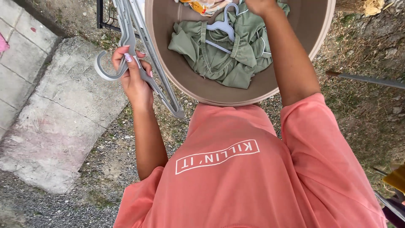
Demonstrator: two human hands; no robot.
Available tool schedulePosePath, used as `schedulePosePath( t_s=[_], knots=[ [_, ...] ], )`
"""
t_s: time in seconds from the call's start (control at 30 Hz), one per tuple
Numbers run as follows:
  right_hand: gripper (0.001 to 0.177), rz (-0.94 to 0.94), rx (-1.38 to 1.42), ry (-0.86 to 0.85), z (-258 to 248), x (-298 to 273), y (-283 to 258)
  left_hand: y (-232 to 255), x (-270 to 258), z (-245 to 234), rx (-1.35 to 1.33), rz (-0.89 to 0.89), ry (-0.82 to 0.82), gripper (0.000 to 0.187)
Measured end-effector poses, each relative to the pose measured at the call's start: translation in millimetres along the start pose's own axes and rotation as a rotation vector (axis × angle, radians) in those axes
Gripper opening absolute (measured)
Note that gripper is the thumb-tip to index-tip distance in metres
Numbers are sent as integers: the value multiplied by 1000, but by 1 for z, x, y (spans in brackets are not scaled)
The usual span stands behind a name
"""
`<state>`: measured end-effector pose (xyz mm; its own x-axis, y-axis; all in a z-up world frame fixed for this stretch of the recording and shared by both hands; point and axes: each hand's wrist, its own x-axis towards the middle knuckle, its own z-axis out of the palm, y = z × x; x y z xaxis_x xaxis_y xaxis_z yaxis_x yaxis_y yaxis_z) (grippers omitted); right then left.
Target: The person is taking wet laundry from a plastic basin, putting each item on a hanger, and hanging them on an outdoor drying rack.
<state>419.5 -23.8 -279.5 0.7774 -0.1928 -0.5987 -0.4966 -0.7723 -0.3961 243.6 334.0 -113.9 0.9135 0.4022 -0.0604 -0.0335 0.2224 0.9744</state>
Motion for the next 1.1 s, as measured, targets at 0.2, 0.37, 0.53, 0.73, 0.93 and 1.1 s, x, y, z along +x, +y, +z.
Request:
schedulePosePath(
  t_s=[0.2,0.37,0.53,0.73,0.93,1.1],
  knots=[
    [80,422,-4,116,73,-15,122,10,13,19,161,-224,-220,32],
    [100,582,403,32,89,-56,146,-33,27,37,249,-328,-298,38],
    [79,522,566,0,112,-59,169,-87,34,57,361,-564,-316,16],
    [31,215,274,115,69,-80,152,-138,38,69,796,-745,-314,13],
    [21,9,516,371,-27,-143,111,-191,34,39,800,-674,-8,18],
    [18,-351,846,510,-91,-187,90,-260,38,-11,1009,-592,113,34]
  ],
)
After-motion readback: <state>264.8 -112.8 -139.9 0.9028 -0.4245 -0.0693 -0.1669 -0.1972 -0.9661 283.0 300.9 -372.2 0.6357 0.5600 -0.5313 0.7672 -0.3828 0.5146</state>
